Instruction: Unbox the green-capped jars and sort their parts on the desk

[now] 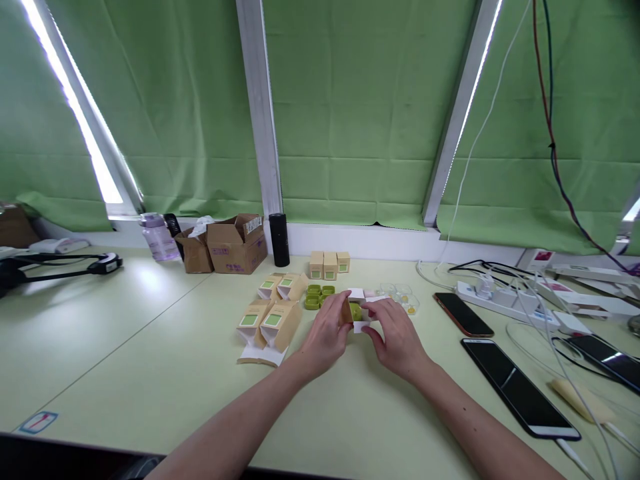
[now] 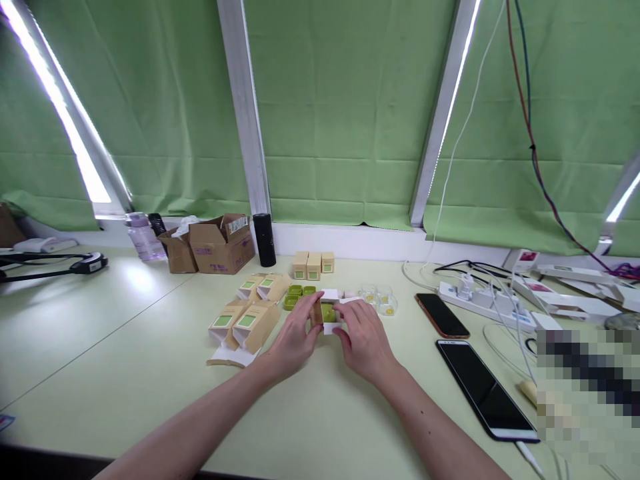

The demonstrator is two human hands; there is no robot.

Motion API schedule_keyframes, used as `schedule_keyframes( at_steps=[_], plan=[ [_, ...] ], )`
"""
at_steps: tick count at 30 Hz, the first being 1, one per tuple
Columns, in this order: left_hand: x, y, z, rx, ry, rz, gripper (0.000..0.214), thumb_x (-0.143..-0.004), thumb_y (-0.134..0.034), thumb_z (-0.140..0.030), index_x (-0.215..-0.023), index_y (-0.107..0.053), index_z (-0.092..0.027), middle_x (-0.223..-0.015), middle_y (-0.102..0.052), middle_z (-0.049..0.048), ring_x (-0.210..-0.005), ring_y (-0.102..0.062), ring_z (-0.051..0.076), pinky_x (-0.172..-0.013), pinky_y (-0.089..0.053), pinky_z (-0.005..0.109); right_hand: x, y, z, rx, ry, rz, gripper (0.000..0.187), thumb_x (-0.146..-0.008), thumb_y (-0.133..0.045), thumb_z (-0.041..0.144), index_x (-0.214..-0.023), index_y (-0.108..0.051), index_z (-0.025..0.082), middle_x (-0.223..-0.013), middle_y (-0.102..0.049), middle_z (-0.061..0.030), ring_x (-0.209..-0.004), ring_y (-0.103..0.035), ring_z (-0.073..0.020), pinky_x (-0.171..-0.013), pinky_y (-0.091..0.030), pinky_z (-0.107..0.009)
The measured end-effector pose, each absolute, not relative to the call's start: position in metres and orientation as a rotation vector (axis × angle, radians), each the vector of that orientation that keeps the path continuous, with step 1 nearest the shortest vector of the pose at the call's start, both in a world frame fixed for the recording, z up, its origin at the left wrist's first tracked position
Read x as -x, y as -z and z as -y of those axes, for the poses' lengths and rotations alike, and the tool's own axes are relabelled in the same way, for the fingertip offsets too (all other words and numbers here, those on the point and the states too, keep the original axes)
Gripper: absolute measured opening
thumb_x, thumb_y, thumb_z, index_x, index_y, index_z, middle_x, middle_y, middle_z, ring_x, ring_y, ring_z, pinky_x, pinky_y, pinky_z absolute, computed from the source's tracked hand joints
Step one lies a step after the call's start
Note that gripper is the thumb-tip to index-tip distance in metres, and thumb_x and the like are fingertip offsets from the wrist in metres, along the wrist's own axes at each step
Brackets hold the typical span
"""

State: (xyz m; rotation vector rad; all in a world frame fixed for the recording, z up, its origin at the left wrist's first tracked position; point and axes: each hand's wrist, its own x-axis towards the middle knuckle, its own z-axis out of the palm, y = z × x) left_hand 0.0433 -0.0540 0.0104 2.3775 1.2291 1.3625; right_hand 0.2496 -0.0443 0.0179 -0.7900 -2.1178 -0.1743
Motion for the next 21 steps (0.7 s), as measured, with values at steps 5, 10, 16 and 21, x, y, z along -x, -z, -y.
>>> schedule_keyframes(
  at_steps=[5, 10, 16, 21],
  plan=[
    [-0.043, -0.012, 0.055, -2.445, -1.377, -1.240, 0.071, -0.091, -0.058, -0.006, -0.155, -0.034, -0.024, -0.142, -0.055, 0.0153, -0.137, -0.053, 0.030, -0.115, -0.049, 0.055, -0.249, -0.016, 0.046, 0.763, 0.117, 2.094, 0.031, -0.095, -0.055, 0.016, -0.126, -0.054, 0.023, -0.110, -0.067, -0.0119, -0.099, -0.062, -0.0298, -0.082, -0.055, -0.047],
    [-0.043, -0.015, 0.057, -2.600, -1.402, -1.253, 0.069, -0.095, -0.057, -0.008, -0.157, -0.031, -0.024, -0.137, -0.058, 0.0155, -0.133, -0.056, 0.030, -0.110, -0.053, 0.054, -0.246, -0.016, 0.047, 0.764, -0.076, 1.941, 0.018, -0.098, -0.056, 0.021, -0.116, -0.058, 0.023, -0.107, -0.066, -0.0104, -0.092, -0.064, -0.0247, -0.078, -0.057, -0.040],
    [-0.048, -0.019, 0.062, -2.868, -1.356, -1.220, 0.064, -0.098, -0.055, -0.011, -0.157, -0.030, -0.019, -0.135, -0.060, 0.0184, -0.131, -0.059, 0.033, -0.108, -0.055, 0.053, -0.237, -0.014, 0.046, 0.878, -0.192, 1.788, 0.011, -0.099, -0.059, 0.032, -0.097, -0.066, 0.022, -0.100, -0.061, -0.0081, -0.078, -0.060, -0.0198, -0.066, -0.055, -0.034],
    [-0.053, -0.020, 0.064, -2.956, -1.333, -1.207, 0.059, -0.101, -0.049, -0.011, -0.156, -0.030, -0.017, -0.134, -0.062, 0.0199, -0.131, -0.059, 0.033, -0.104, -0.058, 0.052, -0.235, -0.011, 0.045, 0.897, -0.250, 1.717, 0.021, -0.100, -0.059, 0.036, -0.084, -0.063, 0.023, -0.090, -0.059, -0.0054, -0.075, -0.057, -0.0191, -0.062, -0.053, -0.033]
  ],
)
